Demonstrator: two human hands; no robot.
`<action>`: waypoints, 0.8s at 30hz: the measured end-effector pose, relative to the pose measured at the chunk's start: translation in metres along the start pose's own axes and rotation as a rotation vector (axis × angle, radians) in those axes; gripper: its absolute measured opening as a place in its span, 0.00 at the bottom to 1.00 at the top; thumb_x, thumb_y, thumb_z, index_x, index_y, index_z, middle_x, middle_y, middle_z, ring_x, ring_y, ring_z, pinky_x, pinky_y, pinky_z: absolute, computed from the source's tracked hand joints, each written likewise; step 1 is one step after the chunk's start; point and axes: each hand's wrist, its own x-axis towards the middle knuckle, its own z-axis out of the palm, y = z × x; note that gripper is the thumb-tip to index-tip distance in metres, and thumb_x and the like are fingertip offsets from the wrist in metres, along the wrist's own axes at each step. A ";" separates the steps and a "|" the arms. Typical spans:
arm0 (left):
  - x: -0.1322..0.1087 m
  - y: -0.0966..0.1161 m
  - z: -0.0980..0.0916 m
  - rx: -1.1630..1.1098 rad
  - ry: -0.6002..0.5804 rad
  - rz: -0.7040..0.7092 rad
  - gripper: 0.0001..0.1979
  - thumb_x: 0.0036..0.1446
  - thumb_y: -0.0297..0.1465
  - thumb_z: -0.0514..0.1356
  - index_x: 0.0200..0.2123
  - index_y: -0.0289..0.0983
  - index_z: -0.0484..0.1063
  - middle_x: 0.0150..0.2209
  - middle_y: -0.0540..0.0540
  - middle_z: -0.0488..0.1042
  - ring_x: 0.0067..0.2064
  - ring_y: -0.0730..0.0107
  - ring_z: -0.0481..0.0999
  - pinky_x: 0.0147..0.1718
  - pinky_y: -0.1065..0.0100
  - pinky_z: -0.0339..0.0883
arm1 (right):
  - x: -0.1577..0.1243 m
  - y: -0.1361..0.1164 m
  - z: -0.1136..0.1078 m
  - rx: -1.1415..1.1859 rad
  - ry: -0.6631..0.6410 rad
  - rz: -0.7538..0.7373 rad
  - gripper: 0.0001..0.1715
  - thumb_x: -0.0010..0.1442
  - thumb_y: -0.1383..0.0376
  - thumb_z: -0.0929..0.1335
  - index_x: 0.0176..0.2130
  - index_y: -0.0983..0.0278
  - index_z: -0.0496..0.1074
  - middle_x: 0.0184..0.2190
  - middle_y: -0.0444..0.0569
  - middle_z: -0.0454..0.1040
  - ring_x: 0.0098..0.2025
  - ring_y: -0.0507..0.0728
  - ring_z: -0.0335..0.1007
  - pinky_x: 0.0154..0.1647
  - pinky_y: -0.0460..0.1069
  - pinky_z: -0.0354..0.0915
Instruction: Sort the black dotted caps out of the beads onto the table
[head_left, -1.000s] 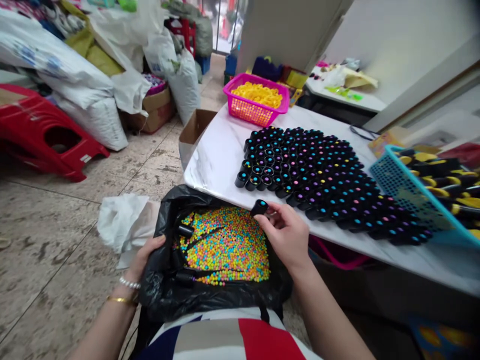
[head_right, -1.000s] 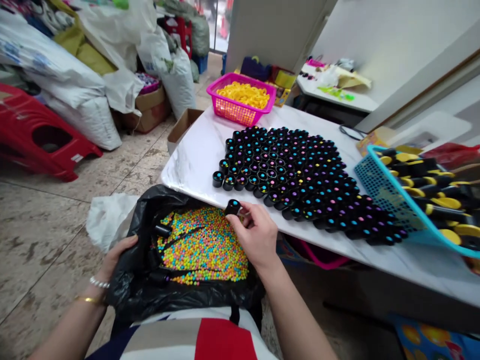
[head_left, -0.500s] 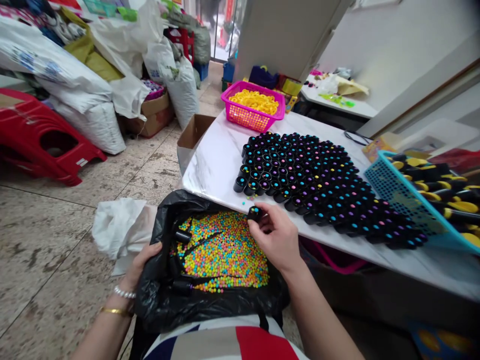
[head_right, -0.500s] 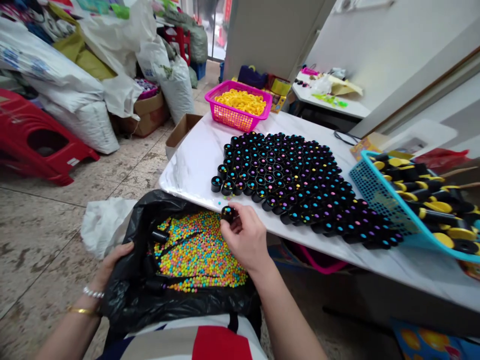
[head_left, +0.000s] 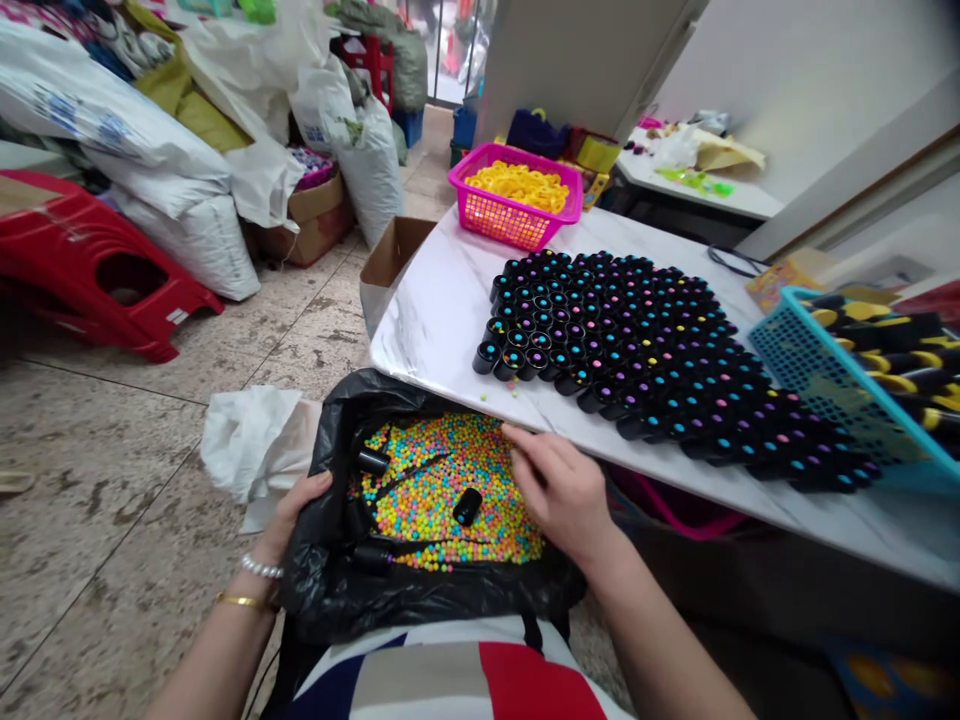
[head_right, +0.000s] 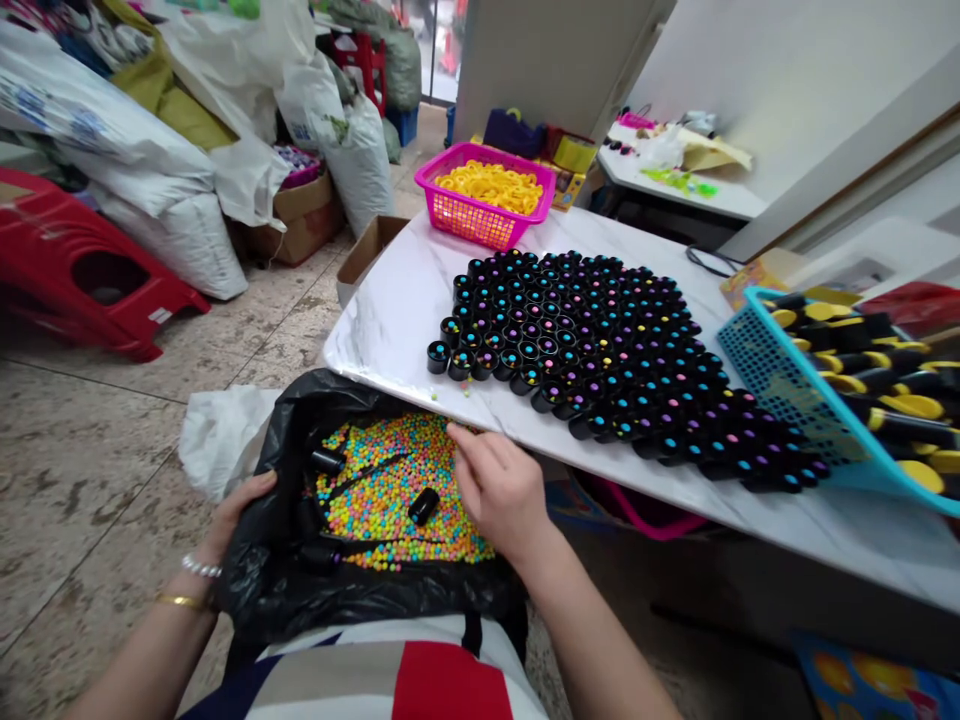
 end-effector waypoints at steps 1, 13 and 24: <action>0.003 -0.003 -0.003 0.015 0.017 0.018 0.15 0.27 0.38 0.73 0.24 0.40 0.80 0.29 0.45 0.81 0.35 0.54 0.79 0.35 0.65 0.76 | 0.008 0.004 -0.004 -0.048 0.044 0.034 0.20 0.65 0.67 0.62 0.55 0.65 0.70 0.36 0.53 0.78 0.36 0.56 0.73 0.40 0.51 0.68; -0.005 0.004 0.006 0.010 0.048 0.046 0.15 0.24 0.37 0.72 0.22 0.41 0.78 0.29 0.46 0.80 0.43 0.50 0.78 0.44 0.61 0.74 | 0.043 0.010 -0.010 -0.200 -0.055 0.097 0.18 0.64 0.62 0.64 0.50 0.63 0.75 0.38 0.50 0.81 0.34 0.56 0.77 0.34 0.49 0.68; -0.009 0.005 0.008 -0.061 0.007 -0.026 0.16 0.23 0.39 0.74 0.21 0.41 0.78 0.24 0.49 0.79 0.34 0.55 0.79 0.32 0.65 0.76 | 0.050 0.017 -0.012 -0.301 -0.003 0.115 0.22 0.63 0.63 0.63 0.53 0.66 0.73 0.34 0.51 0.81 0.29 0.56 0.76 0.30 0.49 0.66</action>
